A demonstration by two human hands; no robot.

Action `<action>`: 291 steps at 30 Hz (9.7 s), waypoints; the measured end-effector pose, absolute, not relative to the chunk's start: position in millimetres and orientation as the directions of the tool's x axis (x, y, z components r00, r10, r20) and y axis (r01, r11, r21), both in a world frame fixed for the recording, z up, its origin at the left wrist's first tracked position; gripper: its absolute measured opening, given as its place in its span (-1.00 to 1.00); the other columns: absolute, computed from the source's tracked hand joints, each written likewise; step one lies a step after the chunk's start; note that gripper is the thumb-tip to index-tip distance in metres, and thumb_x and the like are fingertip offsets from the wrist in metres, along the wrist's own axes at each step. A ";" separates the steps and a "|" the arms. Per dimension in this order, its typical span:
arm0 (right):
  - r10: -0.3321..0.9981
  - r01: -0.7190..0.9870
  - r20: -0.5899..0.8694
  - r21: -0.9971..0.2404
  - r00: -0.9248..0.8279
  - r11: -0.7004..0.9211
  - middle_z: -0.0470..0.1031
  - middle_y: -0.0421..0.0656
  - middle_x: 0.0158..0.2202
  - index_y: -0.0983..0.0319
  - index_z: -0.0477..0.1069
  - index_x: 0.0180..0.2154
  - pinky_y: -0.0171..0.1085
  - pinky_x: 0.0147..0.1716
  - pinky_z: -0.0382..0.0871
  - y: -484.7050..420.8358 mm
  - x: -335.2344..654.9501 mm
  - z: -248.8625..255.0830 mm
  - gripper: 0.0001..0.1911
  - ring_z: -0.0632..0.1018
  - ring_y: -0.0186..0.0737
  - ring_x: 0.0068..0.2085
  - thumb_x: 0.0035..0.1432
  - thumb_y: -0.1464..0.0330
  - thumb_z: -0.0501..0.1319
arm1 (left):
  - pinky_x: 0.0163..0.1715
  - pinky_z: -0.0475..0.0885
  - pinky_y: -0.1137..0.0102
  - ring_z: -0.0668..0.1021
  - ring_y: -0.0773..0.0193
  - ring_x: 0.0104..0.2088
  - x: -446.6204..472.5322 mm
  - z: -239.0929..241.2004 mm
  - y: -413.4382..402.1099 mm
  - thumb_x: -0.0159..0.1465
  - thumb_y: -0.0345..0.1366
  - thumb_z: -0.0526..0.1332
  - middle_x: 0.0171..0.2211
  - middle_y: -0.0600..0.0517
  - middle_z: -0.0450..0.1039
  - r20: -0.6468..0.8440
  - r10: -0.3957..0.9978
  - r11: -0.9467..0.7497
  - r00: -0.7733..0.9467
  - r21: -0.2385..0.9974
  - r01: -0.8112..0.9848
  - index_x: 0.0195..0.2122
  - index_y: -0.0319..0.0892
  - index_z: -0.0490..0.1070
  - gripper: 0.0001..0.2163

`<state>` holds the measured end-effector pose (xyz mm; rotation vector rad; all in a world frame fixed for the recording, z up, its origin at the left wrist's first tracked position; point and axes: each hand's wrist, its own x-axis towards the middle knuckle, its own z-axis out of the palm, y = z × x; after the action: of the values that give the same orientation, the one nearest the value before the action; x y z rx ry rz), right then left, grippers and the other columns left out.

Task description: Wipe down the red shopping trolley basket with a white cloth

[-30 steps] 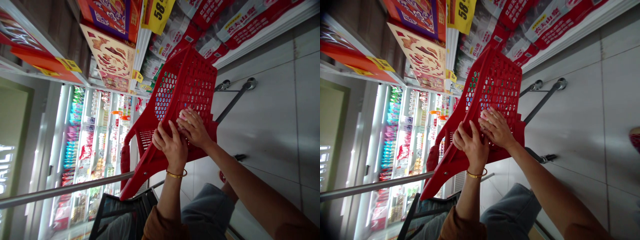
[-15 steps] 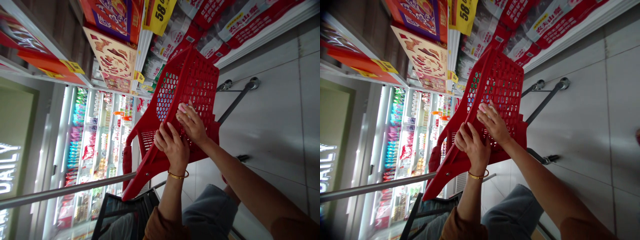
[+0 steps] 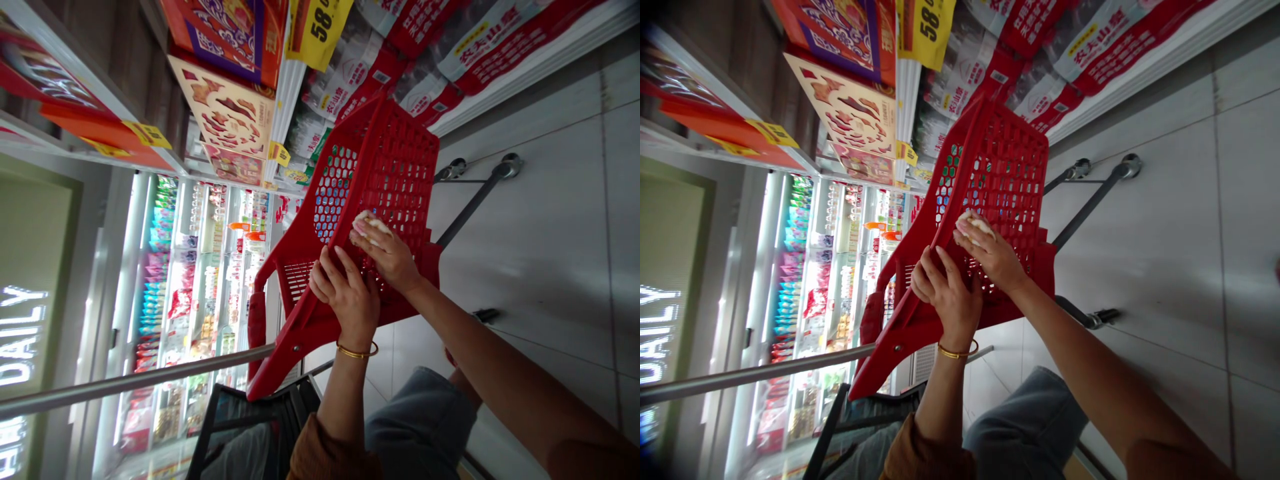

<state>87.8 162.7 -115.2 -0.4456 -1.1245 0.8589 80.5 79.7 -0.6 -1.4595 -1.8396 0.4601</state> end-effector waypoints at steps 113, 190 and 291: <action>0.833 -0.231 0.520 -0.801 0.189 0.552 0.13 -0.15 0.37 -0.05 -0.18 0.38 0.15 0.37 0.01 116.0 54.2 -147.0 -0.30 0.01 -0.12 0.42 0.36 0.40 0.09 | 0.23 0.13 0.01 0.31 -0.11 0.20 58.7 11.3 84.9 0.31 -0.26 0.07 0.23 -0.37 0.25 0.343 0.939 0.207 -0.042 -0.462 0.863 0.32 -0.41 0.11 -0.43; 0.867 -0.182 0.481 -0.848 0.132 0.498 0.42 -0.09 0.20 0.07 0.23 0.26 0.12 0.31 0.20 84.4 61.0 -218.0 -0.55 0.20 -0.08 0.36 0.39 0.41 0.01 | 0.26 0.07 -0.02 0.25 -0.13 0.23 61.4 6.6 83.0 0.32 -0.20 0.05 0.26 -0.37 0.21 0.346 0.935 0.239 -0.080 -0.446 0.862 0.34 -0.40 0.06 -0.40; 0.786 -0.319 0.596 -0.722 0.162 0.614 0.33 -0.28 0.24 -0.13 0.16 0.27 0.23 0.30 0.19 229.1 69.7 -113.4 -0.56 0.31 0.00 0.30 0.41 0.19 -0.04 | 0.17 0.32 0.16 0.44 0.06 0.16 39.0 3.2 86.0 0.35 -0.39 0.09 0.16 -0.16 0.43 0.420 0.904 0.261 -0.079 -0.395 0.881 0.26 -0.21 0.24 -0.56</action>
<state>69.7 229.1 -113.4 -0.4907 -1.1557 0.8346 39.0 86.0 3.2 -1.6117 -1.9478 0.0511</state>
